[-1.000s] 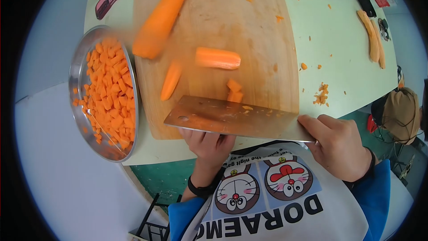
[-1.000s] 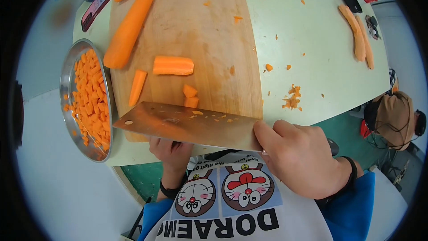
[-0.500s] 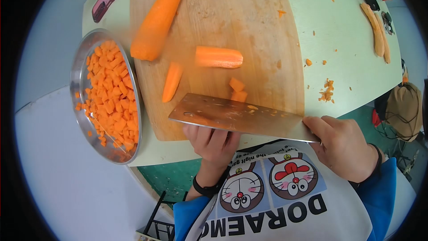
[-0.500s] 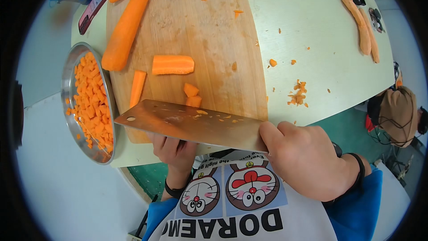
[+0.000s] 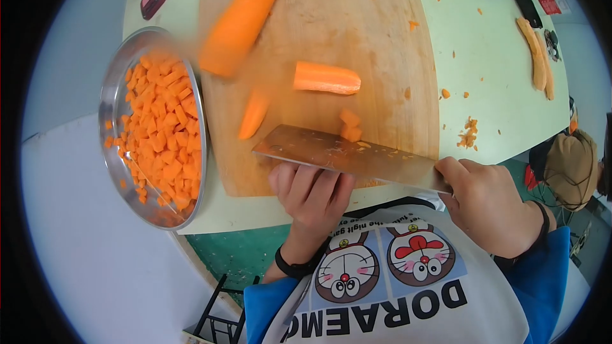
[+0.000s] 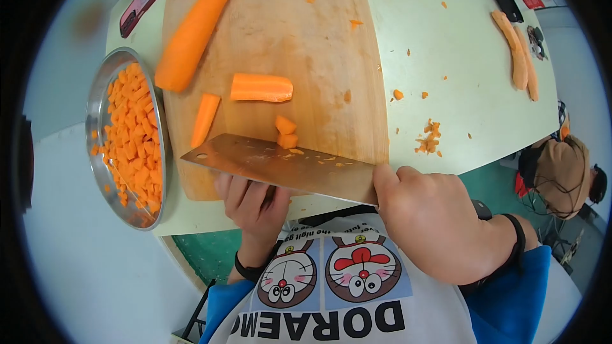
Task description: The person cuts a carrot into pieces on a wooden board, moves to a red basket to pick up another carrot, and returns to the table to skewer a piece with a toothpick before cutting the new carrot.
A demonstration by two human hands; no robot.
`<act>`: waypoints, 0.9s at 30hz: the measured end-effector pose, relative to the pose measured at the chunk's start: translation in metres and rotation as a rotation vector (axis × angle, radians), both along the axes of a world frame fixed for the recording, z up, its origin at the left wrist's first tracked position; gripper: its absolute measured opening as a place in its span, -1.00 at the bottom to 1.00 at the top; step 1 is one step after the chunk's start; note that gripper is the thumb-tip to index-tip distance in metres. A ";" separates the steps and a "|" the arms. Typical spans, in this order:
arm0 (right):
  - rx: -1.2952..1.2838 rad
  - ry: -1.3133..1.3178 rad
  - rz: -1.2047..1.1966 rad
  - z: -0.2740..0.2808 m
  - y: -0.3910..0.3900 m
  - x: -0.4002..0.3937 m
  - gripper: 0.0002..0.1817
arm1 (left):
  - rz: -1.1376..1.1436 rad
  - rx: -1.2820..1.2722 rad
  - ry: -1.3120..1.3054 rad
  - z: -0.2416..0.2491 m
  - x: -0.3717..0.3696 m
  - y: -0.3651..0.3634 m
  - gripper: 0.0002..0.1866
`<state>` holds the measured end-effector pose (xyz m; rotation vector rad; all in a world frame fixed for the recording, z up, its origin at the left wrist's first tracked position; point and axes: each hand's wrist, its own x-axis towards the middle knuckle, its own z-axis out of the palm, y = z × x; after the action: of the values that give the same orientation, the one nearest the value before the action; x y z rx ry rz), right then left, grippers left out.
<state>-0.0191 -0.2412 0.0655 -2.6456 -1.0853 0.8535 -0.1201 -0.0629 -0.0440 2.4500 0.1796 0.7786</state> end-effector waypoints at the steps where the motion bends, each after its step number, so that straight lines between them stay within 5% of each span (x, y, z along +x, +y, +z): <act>1: 0.006 -0.008 0.006 0.000 0.000 0.001 -0.86 | 0.006 0.006 -0.008 -0.001 0.001 0.000 -0.75; 12: 0.230 0.048 -0.143 0.012 -0.001 0.001 -0.87 | 0.033 -0.080 -0.062 -0.003 -0.004 -0.001 -0.64; 27: 0.154 0.007 0.009 0.009 -0.009 -0.014 -0.75 | 0.050 0.017 -0.021 -0.011 -0.017 0.001 -0.67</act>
<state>-0.0326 -0.2501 0.0743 -2.5114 -1.1143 0.7477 -0.1369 -0.0617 -0.0554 2.4605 0.2275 0.8297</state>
